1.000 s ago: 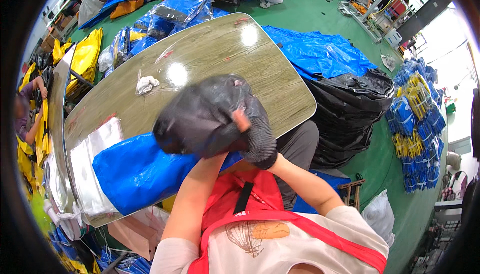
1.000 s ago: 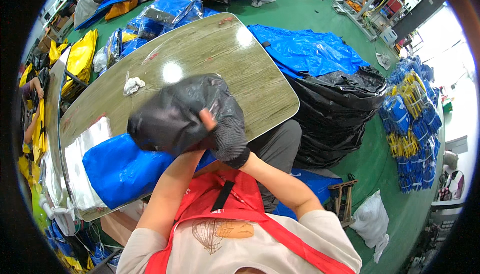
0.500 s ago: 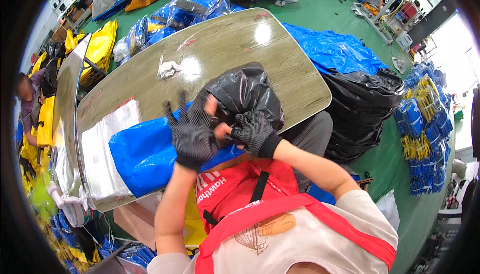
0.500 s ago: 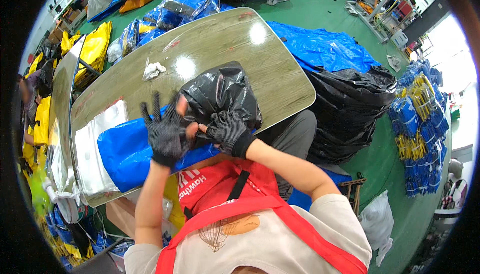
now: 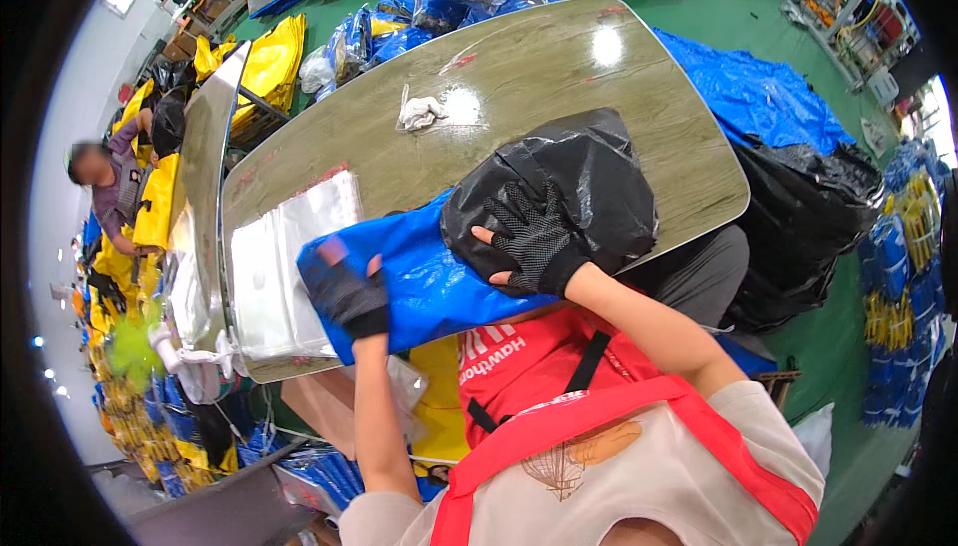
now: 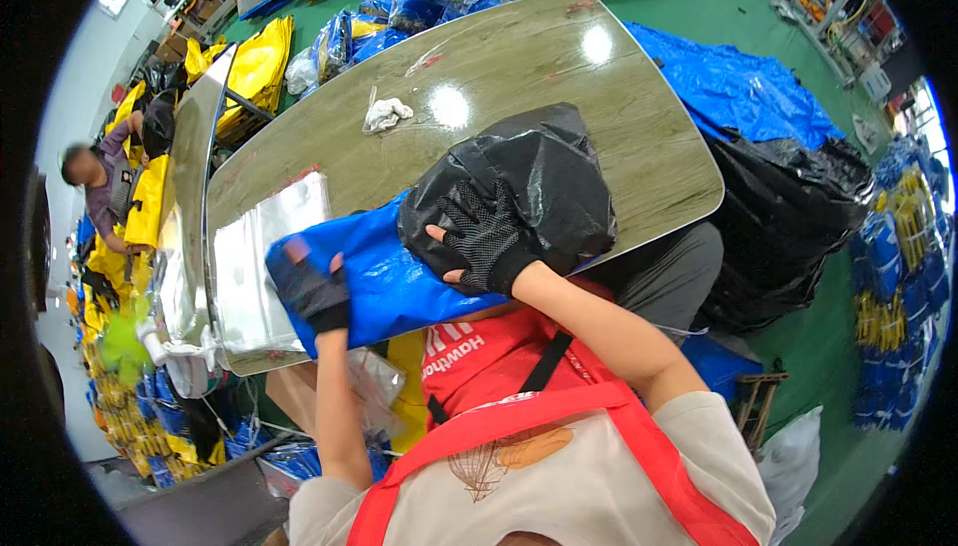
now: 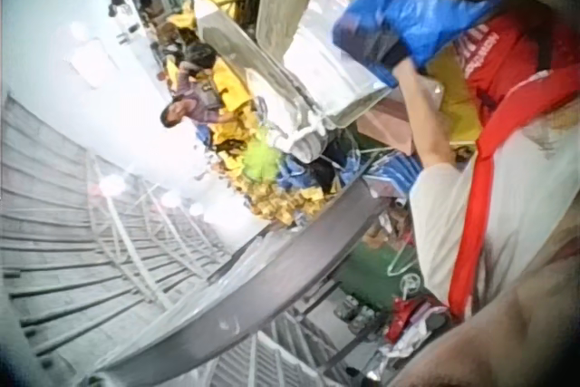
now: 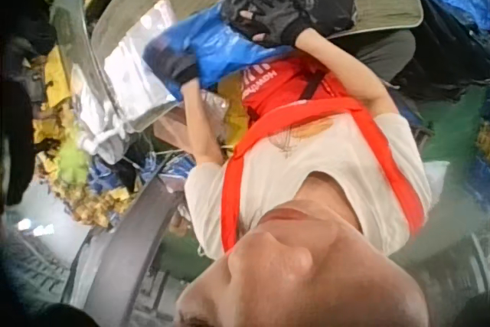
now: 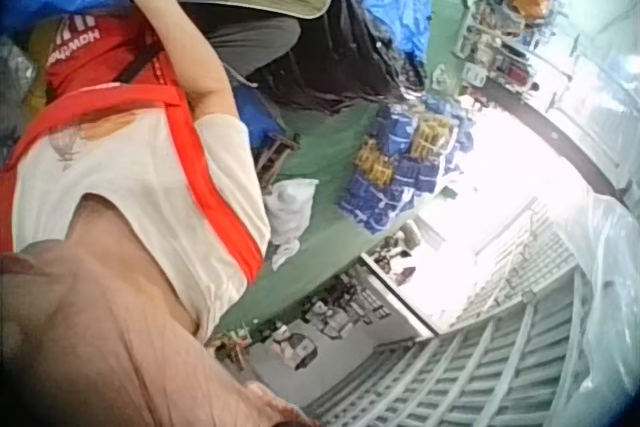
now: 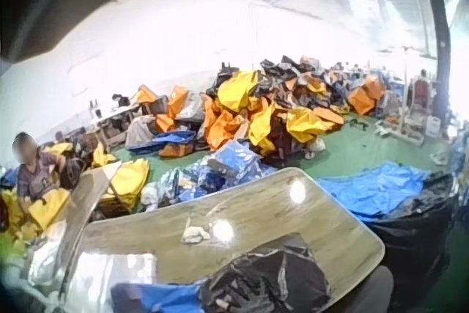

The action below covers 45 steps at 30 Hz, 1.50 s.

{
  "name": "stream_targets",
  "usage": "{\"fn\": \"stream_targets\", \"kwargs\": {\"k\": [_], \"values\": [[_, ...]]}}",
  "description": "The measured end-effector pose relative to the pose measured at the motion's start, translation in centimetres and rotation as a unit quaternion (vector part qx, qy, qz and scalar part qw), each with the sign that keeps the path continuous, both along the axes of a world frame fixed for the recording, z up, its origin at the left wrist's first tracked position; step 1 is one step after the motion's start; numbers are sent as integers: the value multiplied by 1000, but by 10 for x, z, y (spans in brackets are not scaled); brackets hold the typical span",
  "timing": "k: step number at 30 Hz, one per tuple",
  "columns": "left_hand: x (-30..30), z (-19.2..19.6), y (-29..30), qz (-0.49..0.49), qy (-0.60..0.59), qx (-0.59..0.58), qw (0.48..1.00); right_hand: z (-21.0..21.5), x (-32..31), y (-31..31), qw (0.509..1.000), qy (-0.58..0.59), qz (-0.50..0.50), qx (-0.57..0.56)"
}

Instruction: The person repeatedly folds blue and black plastic bags and places them into clear plastic packaging on a table. The person handles the bags one at a time, folding them flat before inserting them into the packaging.

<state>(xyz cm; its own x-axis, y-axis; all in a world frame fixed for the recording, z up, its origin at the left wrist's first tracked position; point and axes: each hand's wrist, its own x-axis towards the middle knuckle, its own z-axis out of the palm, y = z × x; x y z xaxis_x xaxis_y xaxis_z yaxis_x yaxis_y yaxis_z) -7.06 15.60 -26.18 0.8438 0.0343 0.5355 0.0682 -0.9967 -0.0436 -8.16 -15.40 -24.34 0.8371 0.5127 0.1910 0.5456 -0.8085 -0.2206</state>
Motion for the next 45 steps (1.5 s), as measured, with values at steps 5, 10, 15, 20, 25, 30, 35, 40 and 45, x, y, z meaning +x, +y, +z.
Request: {"fn": "stream_targets", "kwargs": {"k": [5, 10, 15, 20, 25, 30, 35, 40, 45], "values": [[-34, 15, 126, 109, 298, -629, 710, 27, 9, 44, 994, 91, -39, -40], [-29, 116, 62, -54, 365, -743, 559, 8, 8, 53, 995, 68, -51, -57], [24, 160, -142, -269, 309, -651, 639, -17, 9, 52, 973, 99, -169, 121], [34, 32, -308, -355, 174, -418, 818, -72, -27, 42, 609, 362, 76, 702], [50, 32, -300, -593, 313, -188, 717, -85, -75, 40, 895, 114, -114, 416], [40, 40, -281, -599, 269, -95, 748, 74, -102, -30, 929, 323, -30, 179], [55, 106, -271, -661, 341, 149, 651, 39, -49, -129, 941, -98, -237, 220], [122, 107, -302, -704, 189, 194, 656, 17, -62, -135, 952, -88, -217, 197], [154, 17, -328, -686, 357, -27, 634, -3, -62, -148, 967, -100, -177, 153]]}}
